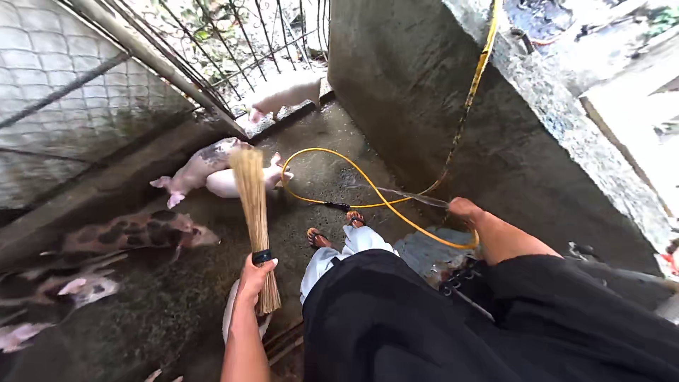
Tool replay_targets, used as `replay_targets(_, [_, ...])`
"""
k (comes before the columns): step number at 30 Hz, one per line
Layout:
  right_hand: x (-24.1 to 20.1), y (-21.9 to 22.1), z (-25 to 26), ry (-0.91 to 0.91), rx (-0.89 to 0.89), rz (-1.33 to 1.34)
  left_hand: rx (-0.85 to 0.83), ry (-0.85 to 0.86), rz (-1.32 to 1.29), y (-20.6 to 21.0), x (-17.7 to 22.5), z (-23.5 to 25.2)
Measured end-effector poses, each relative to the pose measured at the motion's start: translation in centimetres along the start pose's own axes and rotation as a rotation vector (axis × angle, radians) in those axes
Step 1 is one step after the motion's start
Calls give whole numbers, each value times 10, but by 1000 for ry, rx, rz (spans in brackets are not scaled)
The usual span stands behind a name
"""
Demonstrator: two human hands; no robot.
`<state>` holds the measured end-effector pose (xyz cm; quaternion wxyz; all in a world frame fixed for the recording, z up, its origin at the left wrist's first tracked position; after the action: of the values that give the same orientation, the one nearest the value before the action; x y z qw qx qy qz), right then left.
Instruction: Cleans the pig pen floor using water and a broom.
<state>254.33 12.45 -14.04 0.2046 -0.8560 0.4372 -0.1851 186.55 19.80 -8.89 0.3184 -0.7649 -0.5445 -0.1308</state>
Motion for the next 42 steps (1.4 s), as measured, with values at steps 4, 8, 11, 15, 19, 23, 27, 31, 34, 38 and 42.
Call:
replay_targets(4, [70,-34,-20,85,65,-203,-177,-2,392,14,42,38])
replay_targets(8, [118,-78,-50,246,120,-325,-344,-7,521,45,56,77])
replay_targets(11, [110,-91,-68,309,98,-335,-416,1,465,70,69,94])
replay_targets(15, [19,-67,-35,99,37,-206,-444,34,316,92,87,116])
replay_targets(19, [-94,-44,15,18,22,253,-388,17,637,102,95,157])
replay_targets(23, [-177,-25,100,81,-30,512,-357,-60,792,138,108,197])
replay_targets(27, [-217,-2,200,79,-46,474,-446,-83,803,223,105,275])
replay_targets(31, [-146,54,212,120,-122,185,-387,-38,690,280,90,338])
replay_targets(34, [-65,80,152,265,-96,56,-187,-89,440,270,74,388])
replay_targets(38, [19,100,46,433,-103,-115,-227,-212,469,227,58,453])
replay_targets(42, [65,146,-23,615,-250,-197,-585,-92,919,234,77,465])
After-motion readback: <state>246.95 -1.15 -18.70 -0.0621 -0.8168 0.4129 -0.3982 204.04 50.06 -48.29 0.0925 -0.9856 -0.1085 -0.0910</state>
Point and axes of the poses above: each hand's wrist, its own z-axis towards the middle knuckle, its own y-axis out of the palm, x = y × z, the point moved 8 cm from there along z, towards the middle knuckle, and after that the axes turned 6 degrees about y, right-handed, at the moved point
